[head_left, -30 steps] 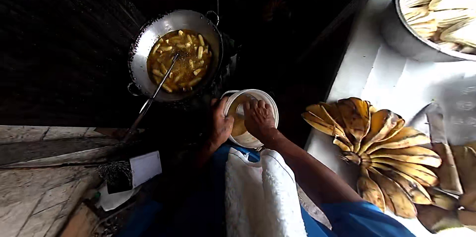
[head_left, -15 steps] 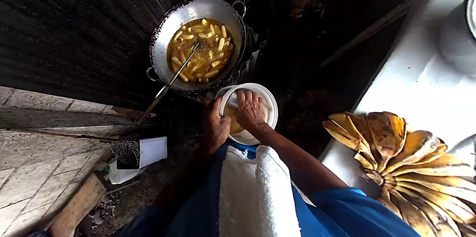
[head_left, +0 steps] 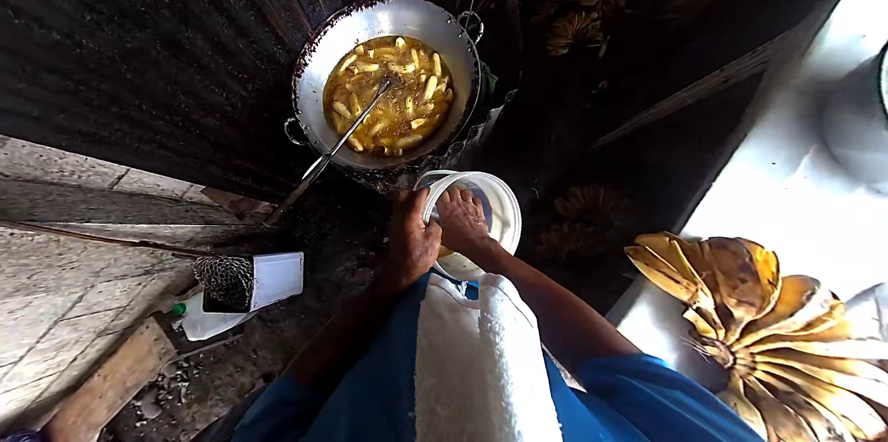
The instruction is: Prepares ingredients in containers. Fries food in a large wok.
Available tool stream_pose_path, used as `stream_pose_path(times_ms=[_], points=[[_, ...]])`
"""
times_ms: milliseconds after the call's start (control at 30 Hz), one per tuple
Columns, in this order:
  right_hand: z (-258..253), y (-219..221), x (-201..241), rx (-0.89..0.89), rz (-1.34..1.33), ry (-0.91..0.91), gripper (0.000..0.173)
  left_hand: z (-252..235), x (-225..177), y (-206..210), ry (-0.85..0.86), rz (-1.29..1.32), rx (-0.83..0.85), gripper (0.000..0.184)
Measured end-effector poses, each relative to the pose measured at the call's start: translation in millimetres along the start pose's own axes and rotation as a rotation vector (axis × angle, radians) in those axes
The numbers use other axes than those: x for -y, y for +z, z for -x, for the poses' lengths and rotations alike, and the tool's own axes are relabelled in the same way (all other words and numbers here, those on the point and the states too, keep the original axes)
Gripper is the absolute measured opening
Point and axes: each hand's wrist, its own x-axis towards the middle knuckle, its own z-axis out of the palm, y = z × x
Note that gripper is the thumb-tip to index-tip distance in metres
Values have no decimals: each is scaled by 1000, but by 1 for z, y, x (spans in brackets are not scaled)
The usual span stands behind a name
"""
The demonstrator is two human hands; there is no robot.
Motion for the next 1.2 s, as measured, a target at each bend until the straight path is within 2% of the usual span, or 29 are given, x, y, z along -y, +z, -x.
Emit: stream_pose_path(times_ms=[133,300,567,733,967,1133,1200], points=[[-13,10,20,-75,-236,-33,66,0,13,-15,15,-13,-28,55],[-26,19,35,-219,-561,-162,74,-4,30,-39,-52,19,-88,56],[-40,6,53,31,-905,-182,89,-16,69,-70,-246,133,-162,49],[-50,13,62,43,-966,-237,89,-18,97,-88,-390,165,-224,49],[-65,1,86,89,-1149,-248,92,-6,146,-106,-499,148,-308,56],[-102,-23,99,28,-1368,-149,83,8,170,-121,-541,80,-324,52],[-138,-28,100,-25,-1474,-58,66,12,174,-127,-584,61,-320,50]])
